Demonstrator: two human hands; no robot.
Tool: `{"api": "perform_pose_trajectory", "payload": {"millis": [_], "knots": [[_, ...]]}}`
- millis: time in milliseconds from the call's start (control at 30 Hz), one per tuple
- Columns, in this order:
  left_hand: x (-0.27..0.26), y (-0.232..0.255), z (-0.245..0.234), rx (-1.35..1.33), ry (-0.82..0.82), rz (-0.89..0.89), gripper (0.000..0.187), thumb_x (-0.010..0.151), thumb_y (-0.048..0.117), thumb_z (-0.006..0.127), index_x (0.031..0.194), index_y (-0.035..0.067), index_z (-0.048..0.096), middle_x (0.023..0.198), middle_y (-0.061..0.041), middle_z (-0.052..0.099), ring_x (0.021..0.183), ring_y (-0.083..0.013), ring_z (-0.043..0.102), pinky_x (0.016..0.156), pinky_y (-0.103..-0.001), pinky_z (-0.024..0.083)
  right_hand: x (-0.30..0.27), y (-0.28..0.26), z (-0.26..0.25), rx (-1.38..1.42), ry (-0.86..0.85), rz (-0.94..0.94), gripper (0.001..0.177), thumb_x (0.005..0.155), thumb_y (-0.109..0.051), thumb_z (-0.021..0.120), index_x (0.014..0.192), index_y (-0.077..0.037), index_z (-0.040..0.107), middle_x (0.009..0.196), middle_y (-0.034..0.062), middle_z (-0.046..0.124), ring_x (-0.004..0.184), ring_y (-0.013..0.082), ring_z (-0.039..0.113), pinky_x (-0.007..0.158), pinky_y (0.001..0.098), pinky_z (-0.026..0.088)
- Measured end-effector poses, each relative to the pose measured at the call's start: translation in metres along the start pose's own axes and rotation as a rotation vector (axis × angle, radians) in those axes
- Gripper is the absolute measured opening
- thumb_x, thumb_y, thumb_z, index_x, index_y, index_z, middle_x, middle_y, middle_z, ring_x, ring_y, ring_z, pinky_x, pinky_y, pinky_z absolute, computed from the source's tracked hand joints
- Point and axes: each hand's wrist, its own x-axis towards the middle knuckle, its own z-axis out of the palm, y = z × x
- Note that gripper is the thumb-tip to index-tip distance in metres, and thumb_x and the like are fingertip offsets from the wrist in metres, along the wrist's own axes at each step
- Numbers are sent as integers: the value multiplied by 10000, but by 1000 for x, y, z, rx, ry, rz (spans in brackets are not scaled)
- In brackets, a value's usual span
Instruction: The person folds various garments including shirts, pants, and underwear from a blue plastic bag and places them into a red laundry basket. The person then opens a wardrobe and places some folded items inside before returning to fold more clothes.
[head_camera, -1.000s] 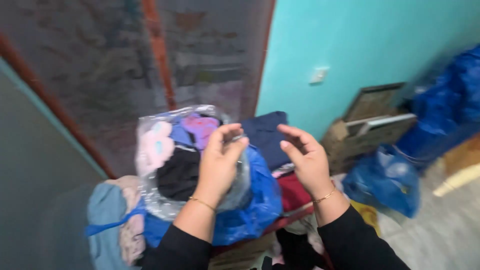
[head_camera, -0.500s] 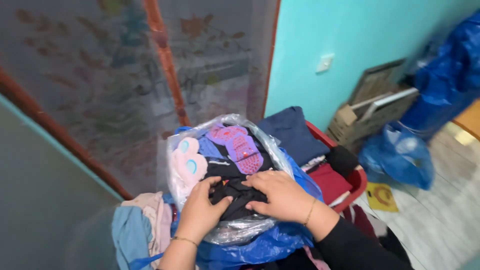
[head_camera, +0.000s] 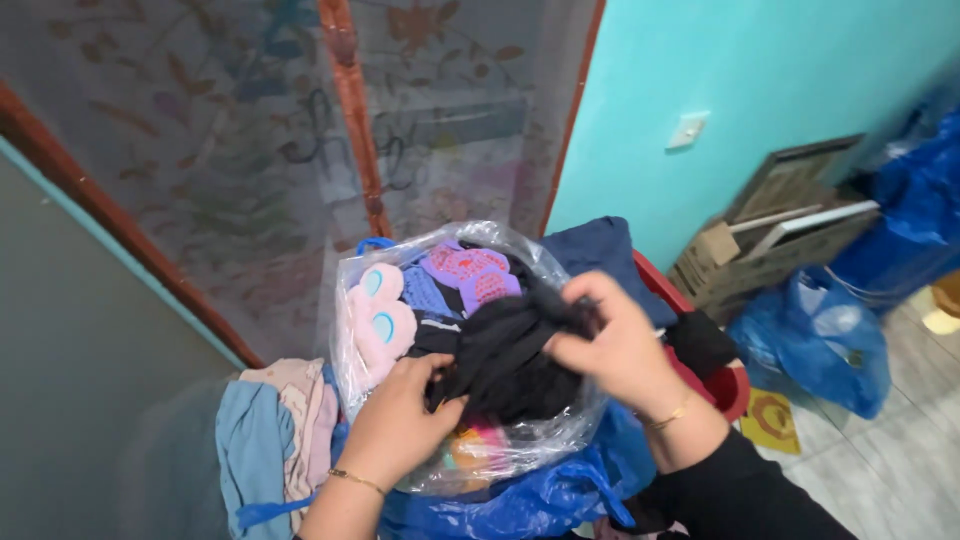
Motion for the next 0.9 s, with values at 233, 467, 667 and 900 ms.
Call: {"api": "perform_pose_trajectory", "payload": {"millis": [233, 467, 667, 900], "knots": [[15, -45, 39, -405, 205, 452, 319, 971, 161, 559, 1175, -34, 707, 1248, -162, 684, 1140, -275, 664, 982, -365, 497, 38, -51, 5, 340, 57, -18, 511, 747, 103, 760, 1167, -108, 560, 1165, 15, 584, 1030, 106, 641, 911, 280, 560], [-2, 8, -4, -1639, 371, 26, 426, 1019, 293, 473, 1272, -24, 604, 1266, -134, 683, 1158, -273, 658, 997, -433, 524, 58, -9, -16, 273, -103, 69, 450, 808, 121, 767, 1197, -43, 611, 1036, 13, 548, 816, 49, 580, 785, 229, 523], [-10, 12, 1, -1353, 363, -28, 289, 981, 122, 538, 1269, 99, 559, 1200, -64, 659, 1090, -231, 645, 907, -435, 540, 57, 1, -10, 338, -218, 27, 410, 860, 89, 753, 1220, -23, 589, 1041, 73, 588, 848, 96, 625, 797, 258, 533], [-7, 13, 5, -1469, 222, 128, 258, 968, 75, 484, 1218, 55, 545, 1227, -78, 689, 1085, -202, 687, 880, -419, 585, 39, -19, 29, -956, -409, -261, 845, 631, -142, 916, 1396, -136, 557, 1238, 111, 623, 1173, 323, 580, 965, 414, 450]]}}
